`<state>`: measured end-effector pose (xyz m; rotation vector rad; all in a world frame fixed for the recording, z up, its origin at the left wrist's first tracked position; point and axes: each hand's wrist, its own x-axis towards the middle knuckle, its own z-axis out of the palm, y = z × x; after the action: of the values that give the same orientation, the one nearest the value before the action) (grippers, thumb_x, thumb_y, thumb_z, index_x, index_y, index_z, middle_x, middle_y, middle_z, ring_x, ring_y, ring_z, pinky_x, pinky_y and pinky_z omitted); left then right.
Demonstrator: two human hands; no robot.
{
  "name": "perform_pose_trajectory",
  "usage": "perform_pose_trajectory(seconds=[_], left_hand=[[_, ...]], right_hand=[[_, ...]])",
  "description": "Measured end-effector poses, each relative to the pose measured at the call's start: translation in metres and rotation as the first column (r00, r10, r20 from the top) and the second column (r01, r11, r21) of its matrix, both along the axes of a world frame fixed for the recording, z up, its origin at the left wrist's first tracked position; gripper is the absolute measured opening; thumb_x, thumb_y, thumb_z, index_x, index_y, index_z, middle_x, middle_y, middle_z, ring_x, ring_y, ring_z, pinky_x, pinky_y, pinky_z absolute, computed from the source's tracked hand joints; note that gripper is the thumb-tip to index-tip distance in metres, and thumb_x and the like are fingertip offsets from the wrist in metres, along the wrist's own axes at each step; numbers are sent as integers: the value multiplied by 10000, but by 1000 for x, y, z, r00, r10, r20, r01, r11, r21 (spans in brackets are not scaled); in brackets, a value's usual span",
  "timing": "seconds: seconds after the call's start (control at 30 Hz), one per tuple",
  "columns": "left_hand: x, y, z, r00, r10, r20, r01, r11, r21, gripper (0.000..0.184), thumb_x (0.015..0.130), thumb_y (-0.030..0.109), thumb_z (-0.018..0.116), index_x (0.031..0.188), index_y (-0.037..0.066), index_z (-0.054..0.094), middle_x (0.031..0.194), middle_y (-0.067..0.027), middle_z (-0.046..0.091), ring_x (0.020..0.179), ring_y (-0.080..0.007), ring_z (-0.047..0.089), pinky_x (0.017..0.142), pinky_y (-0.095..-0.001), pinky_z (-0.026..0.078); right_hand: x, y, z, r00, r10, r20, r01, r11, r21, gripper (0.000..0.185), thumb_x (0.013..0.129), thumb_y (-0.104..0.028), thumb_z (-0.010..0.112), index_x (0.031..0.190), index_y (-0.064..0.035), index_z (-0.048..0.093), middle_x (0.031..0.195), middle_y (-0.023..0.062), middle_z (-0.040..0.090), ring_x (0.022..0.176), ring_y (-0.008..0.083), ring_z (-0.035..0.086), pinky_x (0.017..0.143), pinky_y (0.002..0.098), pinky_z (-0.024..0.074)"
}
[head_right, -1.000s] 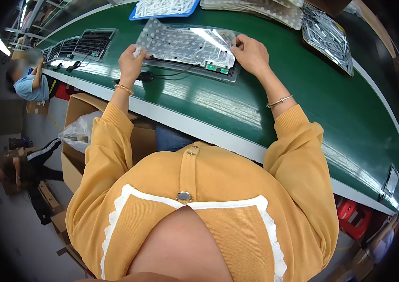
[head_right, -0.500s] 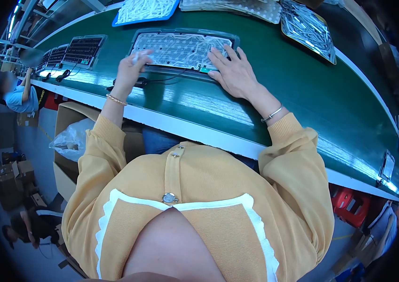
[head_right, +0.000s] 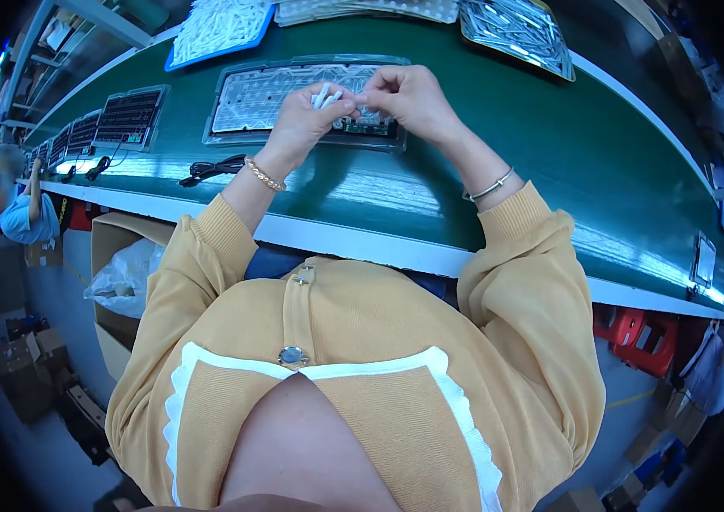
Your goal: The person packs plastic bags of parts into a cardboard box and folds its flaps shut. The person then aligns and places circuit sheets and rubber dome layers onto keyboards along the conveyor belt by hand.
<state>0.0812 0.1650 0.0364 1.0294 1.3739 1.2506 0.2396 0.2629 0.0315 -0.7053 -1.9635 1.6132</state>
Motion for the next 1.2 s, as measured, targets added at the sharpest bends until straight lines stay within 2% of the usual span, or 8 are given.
perform_pose_trajectory(seconds=[0.13,0.23,0.27,0.33,0.47,0.63,1.0,1.2], left_hand=[[5,3,-20,980,26,-199,8,986,167,101,802,112,637,896,75,632,755,-31,641,634,-68,564,549,-221,425],[17,-6,-22,537,169,-826,175,936,306,81,736,66,606,804,102,632,752,-70,632,641,-244,618,569,-294,485],[17,-6,-25,540,166,-825,180,935,306,81,736,66,606,804,102,632,752,-70,632,641,-244,618,569,-294,485],[17,-4,-33,305,248,-919,397,844,360,148,714,41,565,827,113,629,734,-48,588,614,-231,603,551,-309,478],[18,-15,-29,261,284,-923,460,804,378,267,703,37,537,936,131,628,797,-41,541,649,-217,595,551,-309,483],[16,-26,-25,181,134,-974,440,875,202,462,719,-19,520,1141,159,582,941,-52,534,682,-223,606,553,-325,495],[11,-25,-24,174,101,-980,485,857,174,447,732,2,533,1162,120,561,941,-61,511,687,-201,595,560,-315,491],[10,-19,-7,-4,71,-997,545,836,58,386,725,25,533,1107,73,551,942,-73,522,688,-205,603,583,-314,487]], right_hand=[[21,7,-5,973,-44,227,78,986,-147,142,772,-136,670,730,-8,628,638,24,594,535,66,504,517,193,413],[27,8,-17,940,-93,329,126,989,-80,156,705,-146,682,628,-21,630,576,31,594,518,80,528,503,205,411],[28,7,-20,904,-134,406,144,990,6,167,677,-166,698,600,-34,628,566,32,598,515,90,537,508,219,420],[31,7,-22,874,-180,452,159,984,85,171,651,-185,711,586,-50,628,565,32,600,517,101,543,520,238,429],[40,12,-29,844,-245,476,198,969,149,180,595,-218,750,583,-85,630,572,36,604,550,132,568,554,283,439],[45,12,-36,858,-239,455,217,971,102,214,602,-212,779,594,-74,615,582,37,602,566,133,570,556,286,435],[43,-3,-21,774,-347,529,297,938,181,222,596,-214,785,591,-75,612,599,35,604,574,142,562,563,285,437],[48,28,-12,812,-182,555,139,983,120,217,595,-213,785,609,-69,623,602,45,603,582,130,558,567,280,436]])
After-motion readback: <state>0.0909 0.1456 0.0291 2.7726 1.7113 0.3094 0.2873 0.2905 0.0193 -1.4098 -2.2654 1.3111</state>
